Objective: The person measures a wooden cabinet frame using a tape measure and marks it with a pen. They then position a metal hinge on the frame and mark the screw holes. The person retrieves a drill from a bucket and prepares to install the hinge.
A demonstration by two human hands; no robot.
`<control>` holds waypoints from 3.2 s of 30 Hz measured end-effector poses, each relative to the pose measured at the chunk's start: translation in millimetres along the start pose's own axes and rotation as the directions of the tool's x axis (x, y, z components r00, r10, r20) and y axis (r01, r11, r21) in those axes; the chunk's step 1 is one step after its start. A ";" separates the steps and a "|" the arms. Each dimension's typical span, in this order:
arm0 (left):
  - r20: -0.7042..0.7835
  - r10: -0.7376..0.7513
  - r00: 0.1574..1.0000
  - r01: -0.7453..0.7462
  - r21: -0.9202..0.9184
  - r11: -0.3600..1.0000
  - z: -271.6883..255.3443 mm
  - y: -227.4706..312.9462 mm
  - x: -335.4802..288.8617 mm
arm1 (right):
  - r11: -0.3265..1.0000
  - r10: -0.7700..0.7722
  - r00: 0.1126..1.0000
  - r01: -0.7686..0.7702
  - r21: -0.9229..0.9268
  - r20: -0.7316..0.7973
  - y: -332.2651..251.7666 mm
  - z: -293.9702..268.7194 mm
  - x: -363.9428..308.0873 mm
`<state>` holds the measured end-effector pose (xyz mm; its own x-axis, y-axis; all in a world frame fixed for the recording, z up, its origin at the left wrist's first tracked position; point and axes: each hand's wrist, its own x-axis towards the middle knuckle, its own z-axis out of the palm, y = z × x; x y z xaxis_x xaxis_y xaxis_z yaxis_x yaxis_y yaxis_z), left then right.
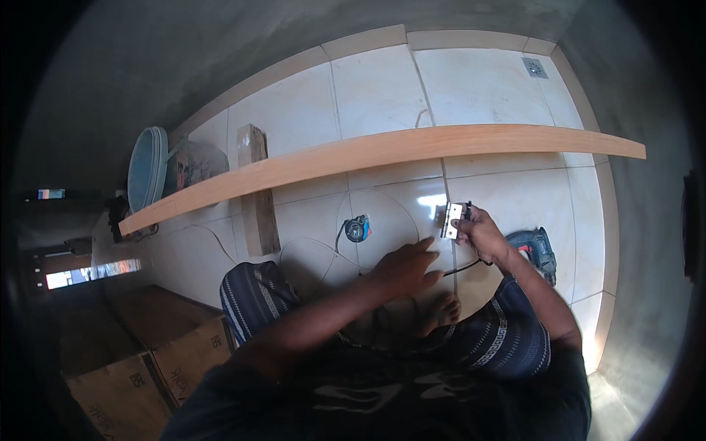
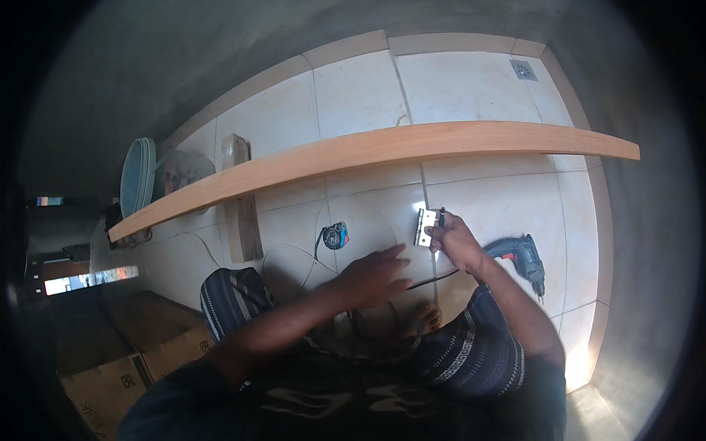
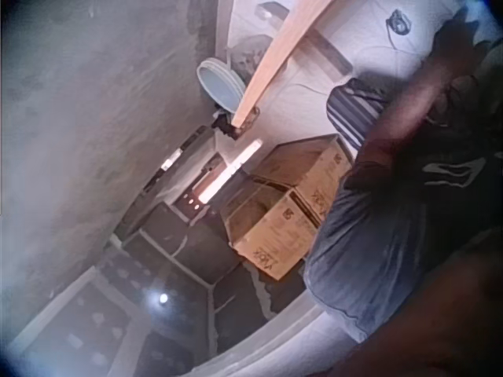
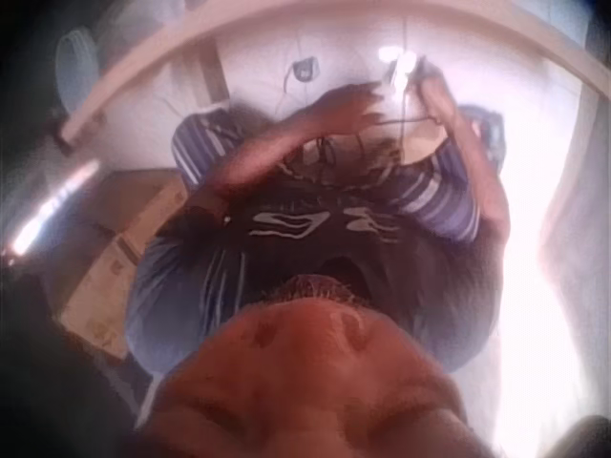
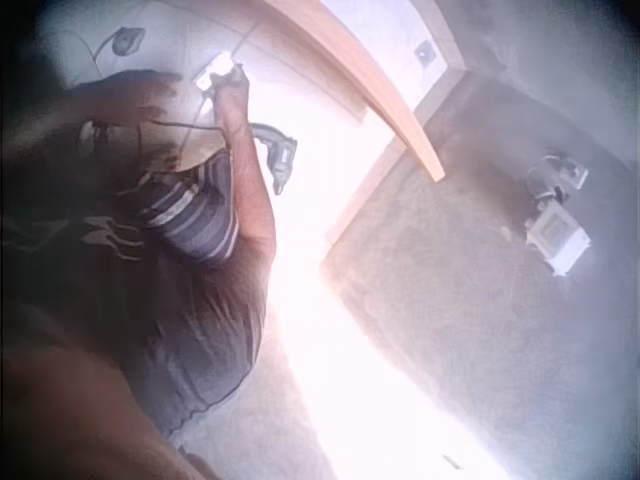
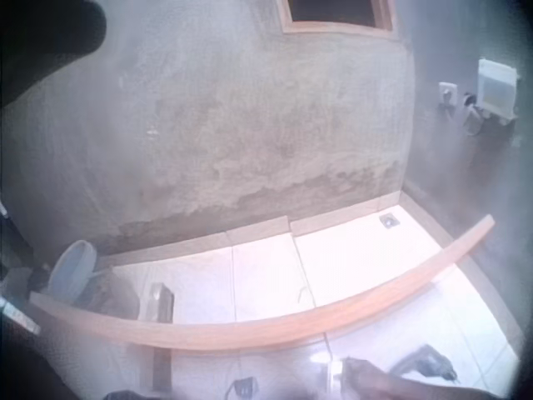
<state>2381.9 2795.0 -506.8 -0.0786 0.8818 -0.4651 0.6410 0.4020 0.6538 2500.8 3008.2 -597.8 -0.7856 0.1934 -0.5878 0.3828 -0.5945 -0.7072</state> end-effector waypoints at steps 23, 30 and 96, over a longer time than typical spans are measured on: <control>0.147 -0.109 0.983 0.058 0.315 0.947 -24.0 -76.4 -247.4 | -0.421 -0.023 0.958 0.251 -0.871 0.287 85.8 125.1 157.7; 0.094 -0.093 0.991 0.063 0.281 0.958 -28.2 -80.6 -243.9 | 0.009 -0.077 0.997 -0.015 -1.000 -0.016 61.3 140.4 148.5; -0.366 -0.925 0.096 -0.945 -0.326 0.031 -257.2 -413.3 -401.8 | -0.239 0.168 0.775 0.632 -0.737 0.610 70.1 380.3 69.0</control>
<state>1952.2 2338.0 -436.6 -0.8805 -0.1969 -0.4311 -0.1547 -0.7404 0.6542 2288.6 2683.1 -538.5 -0.8404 -0.4261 -0.3349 -0.2298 0.8398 -0.4919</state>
